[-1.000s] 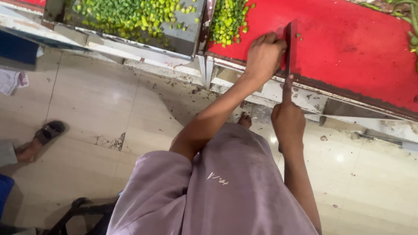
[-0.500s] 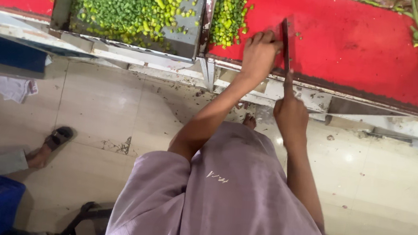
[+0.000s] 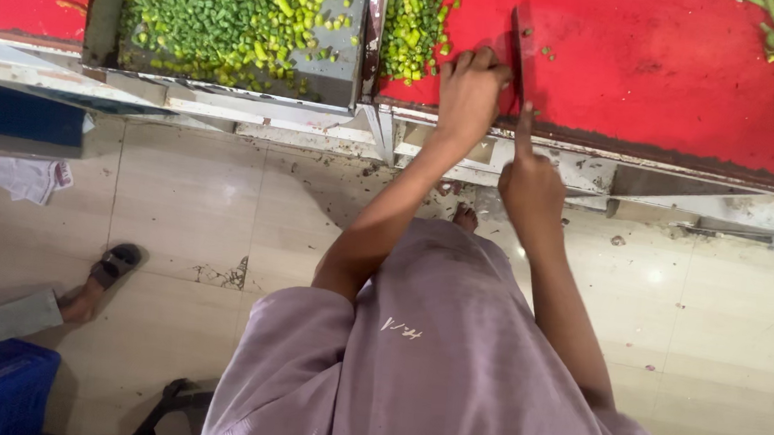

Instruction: The person chops green chilies with a large knife on a red cutting board and moves them into a metal tray.

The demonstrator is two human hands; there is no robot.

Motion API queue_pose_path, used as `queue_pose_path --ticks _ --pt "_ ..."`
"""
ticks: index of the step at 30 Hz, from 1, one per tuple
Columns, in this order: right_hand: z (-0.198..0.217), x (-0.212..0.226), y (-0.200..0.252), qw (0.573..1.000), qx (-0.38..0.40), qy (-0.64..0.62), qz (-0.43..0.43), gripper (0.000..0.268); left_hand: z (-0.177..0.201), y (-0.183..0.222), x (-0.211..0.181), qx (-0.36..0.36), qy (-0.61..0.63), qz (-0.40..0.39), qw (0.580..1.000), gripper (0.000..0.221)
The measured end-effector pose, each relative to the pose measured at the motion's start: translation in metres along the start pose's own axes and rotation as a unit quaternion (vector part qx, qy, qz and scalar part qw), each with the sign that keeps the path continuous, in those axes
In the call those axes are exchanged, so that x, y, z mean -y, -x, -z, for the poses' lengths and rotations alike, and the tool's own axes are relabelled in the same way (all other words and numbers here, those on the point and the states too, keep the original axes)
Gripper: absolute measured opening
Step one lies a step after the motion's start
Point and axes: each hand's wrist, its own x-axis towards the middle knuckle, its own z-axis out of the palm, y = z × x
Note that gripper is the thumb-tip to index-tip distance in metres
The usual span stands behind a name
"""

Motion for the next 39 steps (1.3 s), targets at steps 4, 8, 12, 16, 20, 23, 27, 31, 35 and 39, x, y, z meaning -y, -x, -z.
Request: queue_pose_path --ticks 4,8,12,16,20,23,27,31,35,39 --pt "-0.006 -0.014 -0.042 0.995 -0.068 -0.037 0.067 0.086 -0.006 -0.005 0.0 0.036 -0.005 -0.004 0.999 0.019" --pt "0.0 0.008 0.0 0.996 -0.063 -0.046 0.047 0.089 -0.003 -0.005 0.001 0.048 -0.008 0.019 0.999 0.019" --pt "0.007 0.017 0.009 0.998 0.042 -0.024 -0.032 0.087 0.006 0.001 -0.002 0.03 -0.028 -0.01 0.999 0.012" --pt "0.002 0.004 -0.038 0.999 -0.022 -0.043 0.01 0.085 0.012 -0.003 0.003 0.012 -0.022 -0.022 0.999 0.018" --pt "0.001 0.012 -0.032 0.999 -0.019 -0.048 0.014 0.085 0.014 -0.007 0.005 0.093 -0.046 0.02 0.994 0.029" --pt "0.001 0.027 0.003 1.0 0.024 -0.006 -0.006 0.09 0.017 -0.005 0.003 0.081 -0.037 0.026 0.996 0.026" --pt "-0.005 0.026 -0.008 0.999 0.045 0.005 -0.029 0.084 0.02 -0.004 0.003 -0.003 -0.032 -0.005 0.999 0.027" --pt "-0.011 0.013 -0.054 0.995 -0.071 0.018 0.061 0.083 0.009 -0.004 0.009 0.039 0.005 0.009 0.999 0.016" --pt "0.001 0.03 -0.024 0.998 -0.02 -0.041 0.044 0.084 0.007 -0.003 0.017 0.06 0.018 0.018 0.998 0.016" --pt "0.004 0.04 -0.014 0.997 0.054 -0.022 -0.043 0.085 0.01 -0.001 0.014 0.038 0.019 -0.004 0.999 0.017"
